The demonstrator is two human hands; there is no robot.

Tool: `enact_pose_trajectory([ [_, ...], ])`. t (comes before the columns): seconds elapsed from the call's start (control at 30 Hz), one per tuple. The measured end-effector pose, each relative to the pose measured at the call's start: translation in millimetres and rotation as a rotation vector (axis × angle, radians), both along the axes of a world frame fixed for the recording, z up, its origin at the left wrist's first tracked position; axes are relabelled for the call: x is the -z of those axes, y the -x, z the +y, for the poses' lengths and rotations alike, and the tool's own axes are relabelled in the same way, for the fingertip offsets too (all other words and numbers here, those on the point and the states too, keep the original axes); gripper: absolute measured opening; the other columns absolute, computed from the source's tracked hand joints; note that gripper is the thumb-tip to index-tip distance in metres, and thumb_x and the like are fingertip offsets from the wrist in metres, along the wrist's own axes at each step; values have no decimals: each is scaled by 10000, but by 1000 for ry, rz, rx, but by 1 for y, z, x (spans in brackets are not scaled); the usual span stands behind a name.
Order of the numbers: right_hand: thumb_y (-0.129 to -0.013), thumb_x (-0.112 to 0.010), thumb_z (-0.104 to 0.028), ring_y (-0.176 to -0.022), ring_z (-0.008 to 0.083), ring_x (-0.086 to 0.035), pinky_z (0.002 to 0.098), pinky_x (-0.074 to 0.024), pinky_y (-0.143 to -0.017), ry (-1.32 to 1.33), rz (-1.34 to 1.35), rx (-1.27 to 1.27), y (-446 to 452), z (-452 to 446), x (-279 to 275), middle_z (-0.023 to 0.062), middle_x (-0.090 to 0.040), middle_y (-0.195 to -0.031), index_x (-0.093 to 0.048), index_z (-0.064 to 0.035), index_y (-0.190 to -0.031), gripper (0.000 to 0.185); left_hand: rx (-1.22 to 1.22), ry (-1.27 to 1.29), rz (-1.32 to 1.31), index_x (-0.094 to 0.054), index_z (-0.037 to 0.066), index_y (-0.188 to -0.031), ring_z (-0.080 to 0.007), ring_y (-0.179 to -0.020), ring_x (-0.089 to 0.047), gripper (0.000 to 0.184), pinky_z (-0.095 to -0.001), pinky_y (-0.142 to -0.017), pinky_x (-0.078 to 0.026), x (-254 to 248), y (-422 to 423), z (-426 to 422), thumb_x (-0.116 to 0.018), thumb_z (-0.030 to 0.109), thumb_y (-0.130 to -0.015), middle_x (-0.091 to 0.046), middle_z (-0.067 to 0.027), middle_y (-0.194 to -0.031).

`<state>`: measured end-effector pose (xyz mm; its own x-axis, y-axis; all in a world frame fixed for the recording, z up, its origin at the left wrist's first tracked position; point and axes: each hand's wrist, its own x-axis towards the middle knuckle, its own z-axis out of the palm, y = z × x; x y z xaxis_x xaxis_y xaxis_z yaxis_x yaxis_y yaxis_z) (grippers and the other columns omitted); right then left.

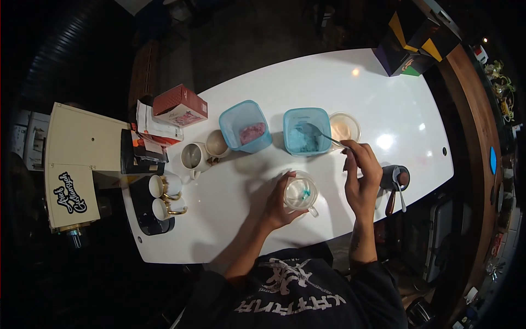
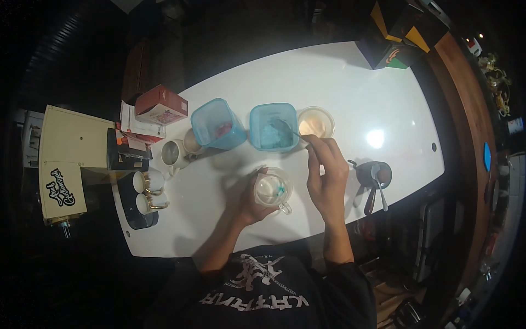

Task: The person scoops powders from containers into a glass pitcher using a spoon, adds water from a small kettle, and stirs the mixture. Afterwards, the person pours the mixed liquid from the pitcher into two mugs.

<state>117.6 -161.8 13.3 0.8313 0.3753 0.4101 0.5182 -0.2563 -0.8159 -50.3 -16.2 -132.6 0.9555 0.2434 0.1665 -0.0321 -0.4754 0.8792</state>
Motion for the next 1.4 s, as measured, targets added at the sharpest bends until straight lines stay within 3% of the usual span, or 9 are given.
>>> enact_pose_trajectory([
  [0.07, -997, -545, 43, -652, 98, -550, 241, -439, -591, -11, 23, -7, 6, -6, 3, 75, -604, -860, -669, 56, -1155, 201, 8, -5, -19, -320, 26, -1523, -404, -1424, -430, 1111, -472, -1171, -392, -1, 4, -2, -966, 256, -648, -472, -198, -1487],
  [0.13, -973, -580, 47, -666, 142, -611, 278, -475, -566, -83, 168, -7, 6, -8, 5, 103, -654, -878, -691, 13, -1149, 210, 1, 5, 91, -311, 30, -1529, -403, -1426, -424, 1120, -476, -1172, -387, -5, 0, 0, -964, 267, -651, -462, -195, -1496],
  [0.57, -1024, -588, -61, -630, 82, -549, 243, -428, -553, -169, 393, -73, 13, 13, 22, 42, -604, -777, -648, 30, -1123, 148, -15, -8, -1, -356, 15, -1511, -391, -1399, -443, 1093, -472, -1155, -391, -10, -3, 0, -971, 271, -643, -442, -214, -1497],
  [0.8, -1007, -603, -37, -597, 78, -525, 244, -421, -553, -86, 282, -39, 6, 20, 33, 35, -573, -712, -640, 15, -1118, 128, -6, -34, -11, -392, 4, -1490, -397, -1384, -470, 1062, -467, -1147, -411, -22, -10, 4, -971, 271, -641, -480, -213, -1470],
  [0.87, -1044, -576, -57, -617, 24, -481, 193, -378, -567, -47, 285, -60, 6, 22, 35, -12, -545, -713, -622, 17, -1164, 148, -9, -29, -24, -381, 17, -1509, -392, -1405, -458, 1078, -459, -1157, -410, -21, -8, 5, -969, 277, -644, -471, -195, -1496],
  [0.93, -1026, -587, -25, -617, 27, -469, 197, -378, -572, -73, 267, -45, 6, 26, 34, -12, -536, -706, -626, 22, -1141, 130, -1, -62, -13, -379, 13, -1508, -397, -1397, -464, 1082, -463, -1151, -413, -22, -6, 5, -968, 281, -641, -470, -199, -1495],
  [1.0, -968, -618, 24, -599, 114, -589, 272, -444, -561, 8, 241, -45, 5, 26, 33, 108, -642, -760, -648, 21, -1095, 131, -2, -62, -14, -378, 12, -1508, -398, -1396, -464, 1082, -466, -1149, -414, -21, -4, 5, -967, 281, -641, -470, -200, -1496],
  [1.2, -964, -609, 37, -637, 148, -664, 289, -473, -557, -12, 148, -33, 5, 26, 29, 149, -682, -814, -666, 38, -1098, 146, 8, -80, 13, -371, 7, -1506, -398, -1396, -463, 1073, -469, -1149, -413, -27, -6, 6, -961, 273, -650, -466, -201, -1499],
  [1.4, -955, -614, 54, -634, 156, -689, 284, -519, -569, -71, 150, 3, 6, 20, 20, 130, -690, -815, -677, 38, -1098, 157, 11, -50, 8, -384, -4, -1493, -387, -1408, -457, 1040, -461, -1167, -398, -28, -5, 7, -953, 233, -655, -484, -195, -1489],
])
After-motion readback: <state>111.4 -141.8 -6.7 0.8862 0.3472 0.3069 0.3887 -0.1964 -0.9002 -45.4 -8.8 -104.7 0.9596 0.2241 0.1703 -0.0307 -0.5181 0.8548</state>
